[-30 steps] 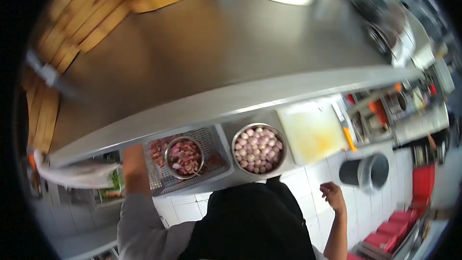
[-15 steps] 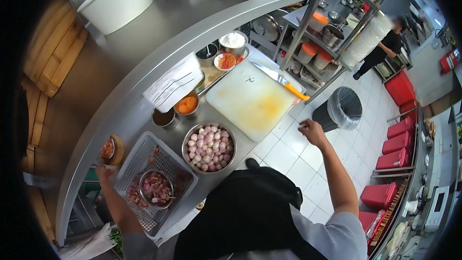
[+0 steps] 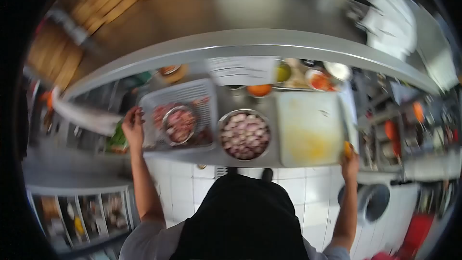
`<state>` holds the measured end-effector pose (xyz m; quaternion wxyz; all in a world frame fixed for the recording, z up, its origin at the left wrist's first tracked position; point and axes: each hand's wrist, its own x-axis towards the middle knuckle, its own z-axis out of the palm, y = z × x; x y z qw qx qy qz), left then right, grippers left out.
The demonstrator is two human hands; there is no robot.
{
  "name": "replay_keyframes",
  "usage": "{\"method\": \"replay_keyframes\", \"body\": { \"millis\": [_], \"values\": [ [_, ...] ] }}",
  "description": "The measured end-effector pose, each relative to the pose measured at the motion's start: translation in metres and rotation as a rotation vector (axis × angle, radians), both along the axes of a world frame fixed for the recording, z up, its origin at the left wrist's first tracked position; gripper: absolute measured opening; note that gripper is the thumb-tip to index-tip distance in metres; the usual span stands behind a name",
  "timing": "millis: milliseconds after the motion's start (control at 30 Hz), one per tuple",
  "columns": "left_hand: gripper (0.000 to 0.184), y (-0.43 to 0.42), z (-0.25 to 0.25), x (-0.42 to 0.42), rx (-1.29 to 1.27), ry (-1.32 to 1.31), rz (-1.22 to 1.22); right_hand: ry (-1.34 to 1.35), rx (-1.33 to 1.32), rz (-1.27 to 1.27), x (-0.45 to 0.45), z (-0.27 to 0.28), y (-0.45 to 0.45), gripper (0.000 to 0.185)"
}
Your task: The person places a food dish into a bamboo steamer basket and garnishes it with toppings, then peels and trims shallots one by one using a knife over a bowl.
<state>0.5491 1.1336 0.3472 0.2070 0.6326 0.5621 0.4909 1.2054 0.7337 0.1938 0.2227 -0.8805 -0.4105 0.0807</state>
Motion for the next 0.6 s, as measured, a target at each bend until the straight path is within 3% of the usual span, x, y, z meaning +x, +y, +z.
{"method": "replay_keyframes", "body": {
  "millis": [67, 200, 333, 433, 500, 567, 600],
  "values": [
    [0.026, -0.025, 0.006, -0.034, 0.052, -0.131, 0.107, 0.004, -0.015, -0.067, -0.006, 0.011, 0.009, 0.056],
    [0.031, -0.043, 0.013, -0.126, 0.116, -0.226, 0.393, -0.099, 0.068, 0.037, 0.001, -0.017, 0.002, 0.054],
    [0.031, -0.030, 0.019, -0.170, 0.221, -0.289, 0.410, -0.137, -0.071, 0.064, -0.027, 0.001, -0.006, 0.050],
    [0.030, -0.019, 0.045, -0.153, 0.400, -0.206, 0.466, -0.156, -0.108, 0.100, -0.062, 0.011, -0.026, 0.049],
    [0.029, -0.020, 0.053, -0.133, 0.571, 0.073, 0.392, -0.135, -0.017, 0.173, -0.087, 0.010, -0.035, 0.048],
    [0.025, -0.009, 0.012, -0.157, 0.128, 0.089, 0.218, -0.115, 0.013, 0.167, -0.112, 0.006, -0.044, 0.047],
    [0.020, -0.004, -0.015, -0.159, 0.123, 0.160, 0.157, -0.085, 0.111, 0.094, -0.128, 0.003, -0.050, 0.046]
  ]
}}
